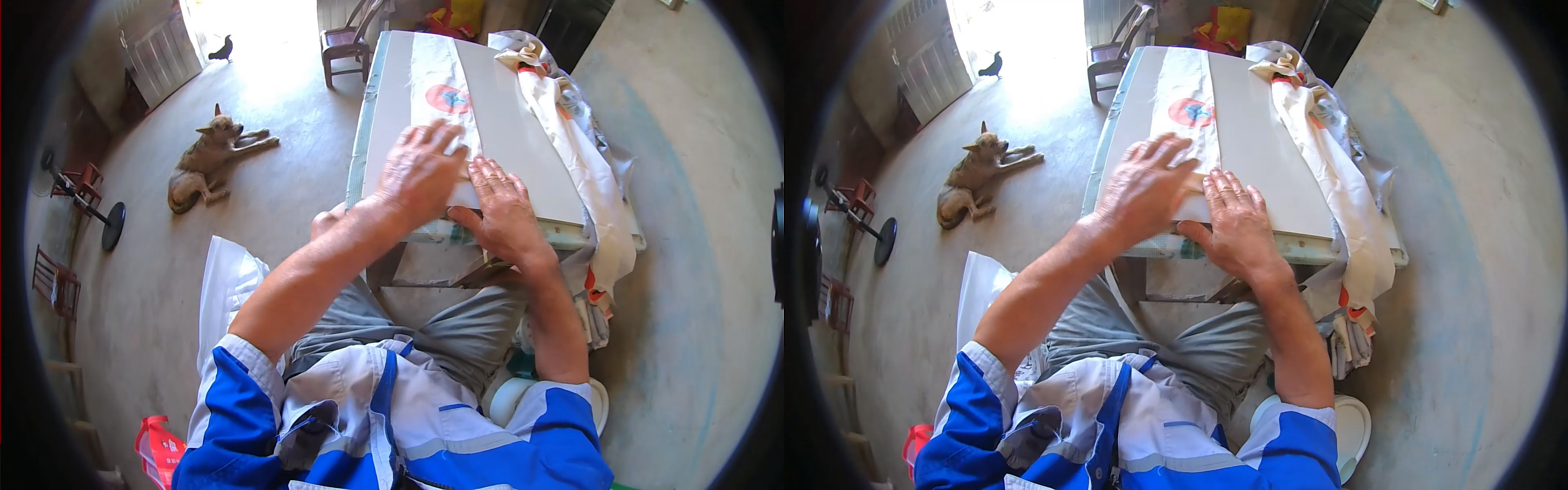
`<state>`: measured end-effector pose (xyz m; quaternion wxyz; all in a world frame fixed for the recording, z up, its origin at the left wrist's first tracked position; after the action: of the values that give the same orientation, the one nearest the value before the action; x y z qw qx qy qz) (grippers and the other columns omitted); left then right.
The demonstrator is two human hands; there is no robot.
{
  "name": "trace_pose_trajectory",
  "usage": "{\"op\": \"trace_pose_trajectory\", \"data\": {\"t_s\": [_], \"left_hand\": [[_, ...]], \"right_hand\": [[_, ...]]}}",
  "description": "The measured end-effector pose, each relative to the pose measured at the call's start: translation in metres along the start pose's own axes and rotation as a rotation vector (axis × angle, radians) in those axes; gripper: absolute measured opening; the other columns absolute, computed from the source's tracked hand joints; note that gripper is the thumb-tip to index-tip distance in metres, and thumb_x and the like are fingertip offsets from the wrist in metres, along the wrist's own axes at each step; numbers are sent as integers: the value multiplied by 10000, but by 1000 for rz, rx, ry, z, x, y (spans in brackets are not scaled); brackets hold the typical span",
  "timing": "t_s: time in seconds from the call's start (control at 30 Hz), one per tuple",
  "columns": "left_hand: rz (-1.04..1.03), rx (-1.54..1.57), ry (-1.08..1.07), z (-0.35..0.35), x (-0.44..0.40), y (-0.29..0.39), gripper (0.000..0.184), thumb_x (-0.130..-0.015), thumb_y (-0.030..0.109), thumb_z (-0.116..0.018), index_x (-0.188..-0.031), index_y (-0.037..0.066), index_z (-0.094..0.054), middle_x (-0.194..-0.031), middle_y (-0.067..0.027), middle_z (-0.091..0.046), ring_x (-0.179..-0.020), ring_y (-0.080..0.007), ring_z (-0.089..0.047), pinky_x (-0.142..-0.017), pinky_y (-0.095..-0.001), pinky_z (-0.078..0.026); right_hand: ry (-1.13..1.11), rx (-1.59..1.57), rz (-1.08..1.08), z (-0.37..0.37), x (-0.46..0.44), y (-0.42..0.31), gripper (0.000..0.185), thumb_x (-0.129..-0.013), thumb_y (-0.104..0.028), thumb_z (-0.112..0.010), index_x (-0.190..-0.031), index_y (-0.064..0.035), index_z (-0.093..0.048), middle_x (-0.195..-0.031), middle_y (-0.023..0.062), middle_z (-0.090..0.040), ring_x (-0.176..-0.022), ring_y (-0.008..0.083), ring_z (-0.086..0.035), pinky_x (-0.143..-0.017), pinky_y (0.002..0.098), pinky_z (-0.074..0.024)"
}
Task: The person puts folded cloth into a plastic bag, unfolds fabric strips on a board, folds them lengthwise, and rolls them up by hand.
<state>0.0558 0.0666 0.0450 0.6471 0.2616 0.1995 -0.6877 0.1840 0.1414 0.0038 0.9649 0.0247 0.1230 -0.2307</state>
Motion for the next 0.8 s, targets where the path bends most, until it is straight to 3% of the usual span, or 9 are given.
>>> {"op": "trace_pose_trajectory", "data": {"t_s": [0.1, 0.13, 0.23, 0.27, 0.47, 0.57, 0.7, 0.73, 0.8], "left_hand": [[-85, 365, -49, -10, 5, 26, 412, -964, 215, -642, -1333, 32, -639, -1423, -193, -606, -1415, -367, -498, -1197, -486, -369], [-67, 411, -161, -18, 4, 27, 466, -987, 257, -622, -1377, 2, -609, -1457, -213, -588, -1425, -376, -494, -1216, -468, -353], [125, 350, -173, -17, 17, 17, 518, -1018, 316, -580, -1412, -20, -578, -1506, -222, -547, -1460, -367, -457, -1222, -462, -345], [101, 316, -158, -22, 22, 12, 597, -1039, 391, -535, -1443, -49, -541, -1534, -239, -514, -1480, -368, -430, -1237, -460, -321], [186, 87, -153, -17, 41, -1, 670, -1036, 458, -519, -1451, -67, -529, -1542, -259, -498, -1497, -360, -409, -1258, -452, -280], [207, 95, -178, -12, 43, -9, 649, -1038, 452, -522, -1431, -63, -552, -1543, -261, -495, -1497, -362, -409, -1262, -453, -273], [168, 150, -180, 2, 34, -13, 469, -985, 351, -652, -1300, 4, -652, -1433, -199, -619, -1390, -333, -543, -1161, -470, -384], [131, 144, -91, 3, 32, -15, 374, -951, 306, -697, -1200, 26, -696, -1309, -157, -690, -1276, -317, -622, -1100, -472, -419], [148, 137, -145, 3, 25, -19, 341, -947, 304, -701, -1148, 30, -717, -1248, -147, -709, -1222, -314, -644, -1096, -473, -421]], "right_hand": [[17, -56, 3, -1, -1, 1, 831, -1004, -573, -539, -1558, 33, -403, -1638, 205, -387, -1541, 324, -335, -1251, 526, -228], [30, -85, 6, 0, -1, 2, 803, -1010, -544, -544, -1557, 28, -407, -1640, 202, -386, -1540, 324, -338, -1250, 530, -229], [80, -72, 40, 0, 2, 3, 742, -1022, -492, -526, -1555, 14, -419, -1638, 198, -392, -1536, 327, -345, -1241, 542, -244], [76, -57, 48, 0, 1, 3, 750, -1022, -505, -523, -1556, 11, -419, -1635, 199, -397, -1534, 328, -349, -1239, 545, -248], [62, -9, 57, 2, -2, 0, 764, -1033, -556, -488, -1543, 11, -441, -1611, 206, -432, -1520, 332, -374, -1223, 553, -270], [90, -45, 74, 5, 0, 2, 717, -1040, -522, -504, -1508, 21, -485, -1580, 214, -469, -1502, 335, -401, -1208, 546, -294], [141, -177, 135, 11, -8, 16, 555, -1021, -377, -602, -1395, 33, -599, -1466, 215, -584, -1411, 344, -510, -1162, 503, -362], [150, -217, 147, 11, -11, 19, 508, -1011, -334, -631, -1363, 33, -629, -1432, 212, -616, -1381, 345, -541, -1148, 491, -380], [170, -228, 150, 18, -16, 22, 425, -988, -258, -659, -1304, 26, -668, -1377, 202, -653, -1325, 346, -583, -1121, 478, -402]]}}
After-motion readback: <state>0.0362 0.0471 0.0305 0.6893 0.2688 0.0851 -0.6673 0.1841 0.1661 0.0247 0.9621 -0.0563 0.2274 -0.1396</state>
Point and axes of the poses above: each hand's wrist, its own x-axis away from the middle knuckle, its own z-axis out of the back of the hand, y = z × x, the point moved 6 cm from there along -x, towards the middle knuckle
